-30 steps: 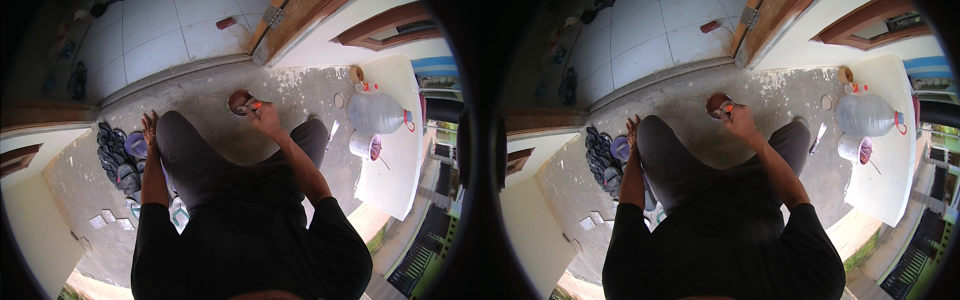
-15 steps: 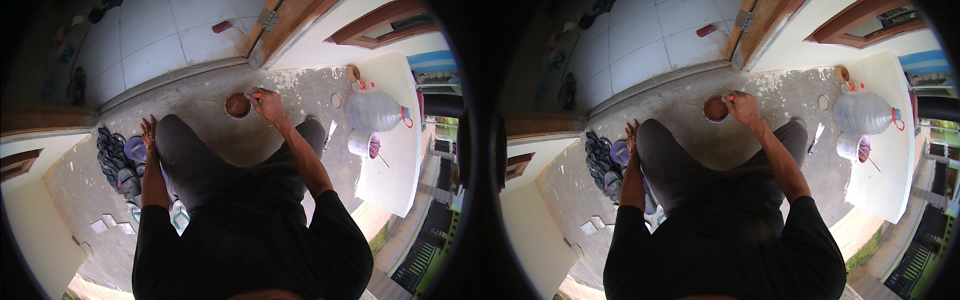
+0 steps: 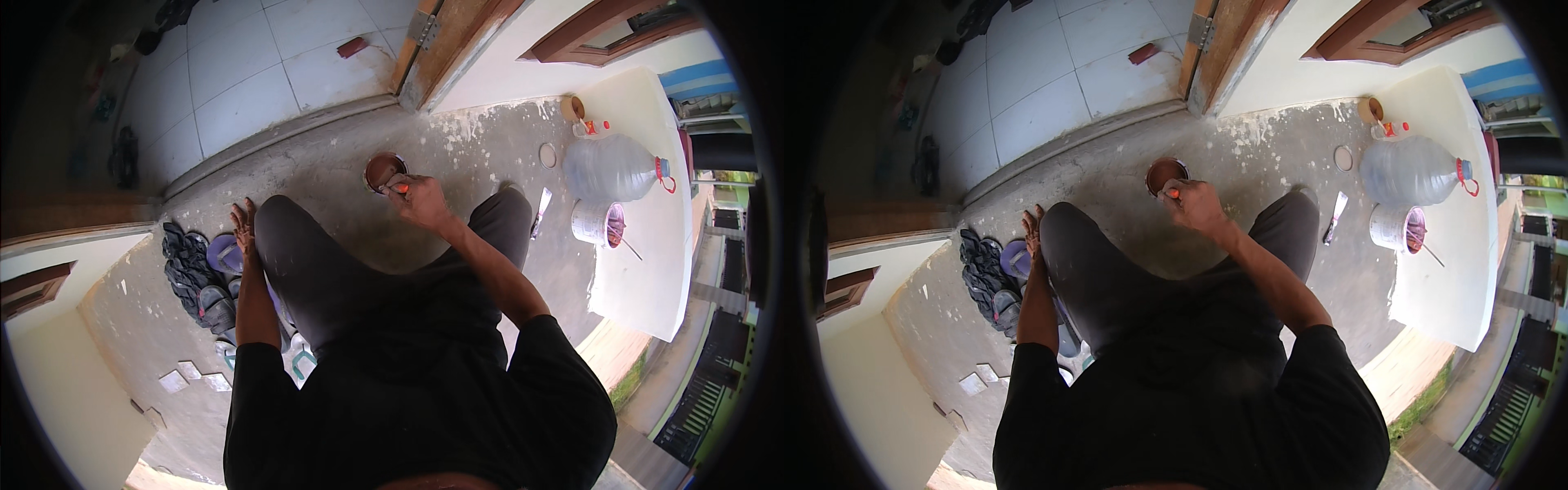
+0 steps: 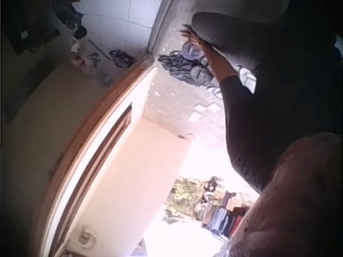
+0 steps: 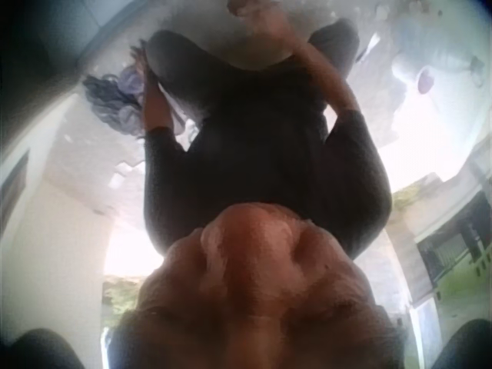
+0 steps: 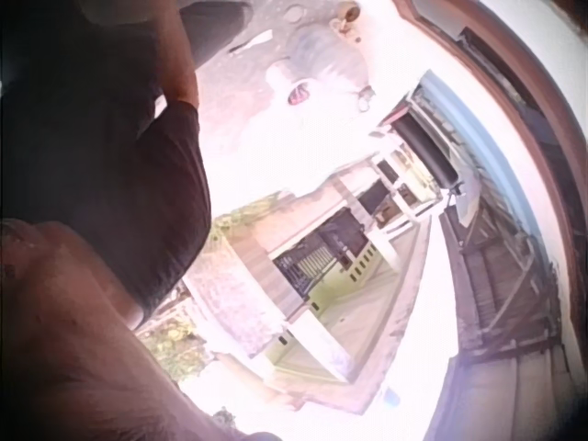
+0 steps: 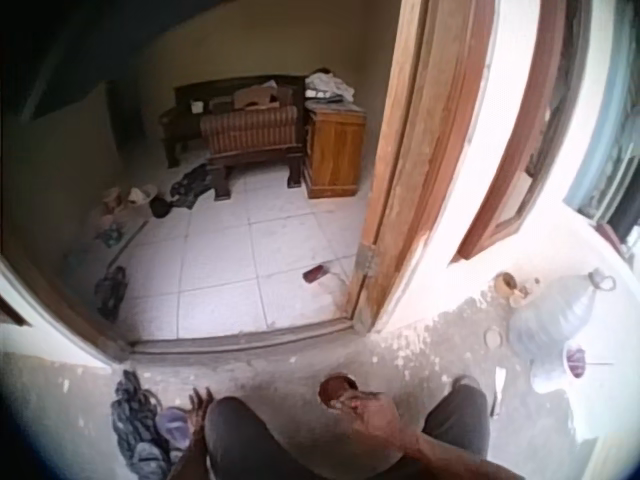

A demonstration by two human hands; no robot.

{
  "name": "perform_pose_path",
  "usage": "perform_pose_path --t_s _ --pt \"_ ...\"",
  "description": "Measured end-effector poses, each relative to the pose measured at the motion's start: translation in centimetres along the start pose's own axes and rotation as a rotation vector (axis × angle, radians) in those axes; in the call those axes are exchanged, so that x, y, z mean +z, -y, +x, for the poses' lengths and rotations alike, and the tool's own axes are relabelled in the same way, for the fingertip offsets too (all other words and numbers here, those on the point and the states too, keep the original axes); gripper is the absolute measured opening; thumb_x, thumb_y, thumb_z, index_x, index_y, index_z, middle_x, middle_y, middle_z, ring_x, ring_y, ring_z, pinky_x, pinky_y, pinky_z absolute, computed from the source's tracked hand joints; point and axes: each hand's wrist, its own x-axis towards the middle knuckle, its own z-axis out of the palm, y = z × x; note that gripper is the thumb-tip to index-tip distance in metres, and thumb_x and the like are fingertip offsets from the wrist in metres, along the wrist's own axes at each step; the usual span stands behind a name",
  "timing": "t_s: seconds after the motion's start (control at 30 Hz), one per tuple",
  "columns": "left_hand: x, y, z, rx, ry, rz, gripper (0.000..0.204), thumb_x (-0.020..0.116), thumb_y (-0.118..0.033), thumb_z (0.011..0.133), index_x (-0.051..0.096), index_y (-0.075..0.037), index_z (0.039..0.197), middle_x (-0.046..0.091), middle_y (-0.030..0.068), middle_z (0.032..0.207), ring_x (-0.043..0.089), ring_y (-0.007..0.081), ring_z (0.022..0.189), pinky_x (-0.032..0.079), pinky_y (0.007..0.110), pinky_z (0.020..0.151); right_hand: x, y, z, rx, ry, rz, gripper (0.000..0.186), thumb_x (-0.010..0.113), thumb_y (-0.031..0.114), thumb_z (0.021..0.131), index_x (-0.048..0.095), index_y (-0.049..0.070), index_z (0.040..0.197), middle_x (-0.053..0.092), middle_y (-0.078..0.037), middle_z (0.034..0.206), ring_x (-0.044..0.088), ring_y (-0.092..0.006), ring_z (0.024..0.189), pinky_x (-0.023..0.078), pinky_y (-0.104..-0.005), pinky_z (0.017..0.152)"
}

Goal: The person is painting a wooden door frame with a brush, dipping it into a small container of brown paint and applying it to the edges of the frame.

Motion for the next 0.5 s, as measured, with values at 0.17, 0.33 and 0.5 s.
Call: perform_pose_path --t_s 0.17,0.33,0.5 --pt "-0.4 -1.2 0.2 0.016 0.023 -0.005 0.068 0.049 -0.04 0.096 0.019 -0.031 0.156 0.014 0.023 0.161 0.021 0.0485 0.145 0.04 0.056 0.105 -1.8 -2.0 1.2 0.248 -0.11 -0.012 0.016 0.077 0.019 0.08 0.067 0.006 0.079 0.063 -0.016 0.066 0.063 -0.0355 0.061 0.049 -0.0412 0.054" --pt "-0.6 -0.5 0.1 0.007 0.024 0.014 0.068 0.049 -0.041 0.096 0.019 -0.03 0.156 0.014 0.0235 0.161 0.021 0.0487 0.145 0.041 0.055 0.105 -1.9 -4.1 2.0 0.102 -0.153 -0.176 0.016 0.074 0.021 0.082 0.068 0.006 0.082 0.066 -0.015 0.071 0.065 -0.0347 0.063 0.051 -0.0427 0.055" --pt "-0.8 -0.6 -0.1 0.005 0.054 0.014 0.066 0.047 -0.039 0.097 0.018 -0.031 0.156 0.013 0.0229 0.161 0.02 0.0489 0.145 0.041 0.055 0.105 -1.5 -3.2 1.3 -0.032 -0.149 -0.207 0.014 0.071 0.021 0.084 0.066 0.009 0.08 0.067 -0.012 0.075 0.066 -0.0323 0.068 0.053 -0.0432 0.06"
